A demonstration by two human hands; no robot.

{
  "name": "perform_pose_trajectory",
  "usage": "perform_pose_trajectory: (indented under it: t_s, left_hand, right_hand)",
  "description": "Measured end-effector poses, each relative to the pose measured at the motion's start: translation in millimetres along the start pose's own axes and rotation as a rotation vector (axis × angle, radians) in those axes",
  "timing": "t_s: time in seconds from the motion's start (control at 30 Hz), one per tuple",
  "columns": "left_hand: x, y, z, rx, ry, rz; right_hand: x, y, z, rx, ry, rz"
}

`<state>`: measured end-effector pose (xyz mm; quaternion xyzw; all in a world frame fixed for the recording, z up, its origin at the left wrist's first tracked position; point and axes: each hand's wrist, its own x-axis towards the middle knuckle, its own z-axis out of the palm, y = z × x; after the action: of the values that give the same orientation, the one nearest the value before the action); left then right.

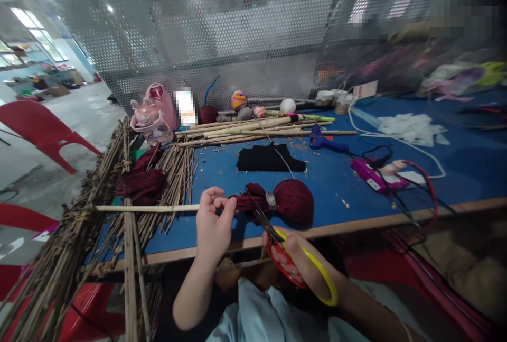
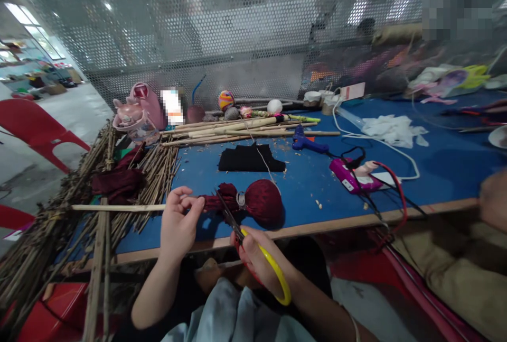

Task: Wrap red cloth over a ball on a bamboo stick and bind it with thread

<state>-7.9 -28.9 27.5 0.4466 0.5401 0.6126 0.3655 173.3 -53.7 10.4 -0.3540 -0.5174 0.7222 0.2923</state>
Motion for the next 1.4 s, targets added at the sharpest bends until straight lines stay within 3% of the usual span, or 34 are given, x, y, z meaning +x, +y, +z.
perform_pose_trajectory:
  t_s: [0.23,0.4,0.57,0.8,0.93,1.17,1.33,1.4]
  left_hand:
    - [-7.7,-3.5,-2.0,0.050,-0.023,0.010]
    - [-10.1,-4.2,-5.4,0.011,0.069,-0.018]
    - [-7.6,-5.2,-9.1,-0.051,0.093,0.012]
    - [-10.4,-4.2,-11.6,-0.030,0.049,0.022]
    - [-11.3,-2.0,-12.4,-0.042,0.065,0.018]
    - [-12.8,-11.0,-26.5,-0.222,0.241,0.125]
    - [-20.0,-20.4,-36.2,-0.137,-0.044,0.323]
    - [-21.4,-21.4,-34.5,-0.019,-0.049,0.364]
  right_hand:
    - [7.4,0.0,-4.9,0.094,-0.073,0.082]
    - [17.7,-1.5,-4.0,0.090,-0.154,0.054]
    - [12.5,-9.3,-6.2,-0.021,-0.155,0.067]
    - [17.0,-10.3,10.2,0.158,-0.115,0.103]
    - [20.6,-7.8,13.0,0.092,-0.083,0.126]
    - [-1.6,-3.1,-4.9,0.134,-0.196,0.011]
    - [-22.9,-9.8,-31.6,0.283,-0.087,0.012]
    - [-27.7,-14.6,-42.6,0.349,-0.047,-0.011]
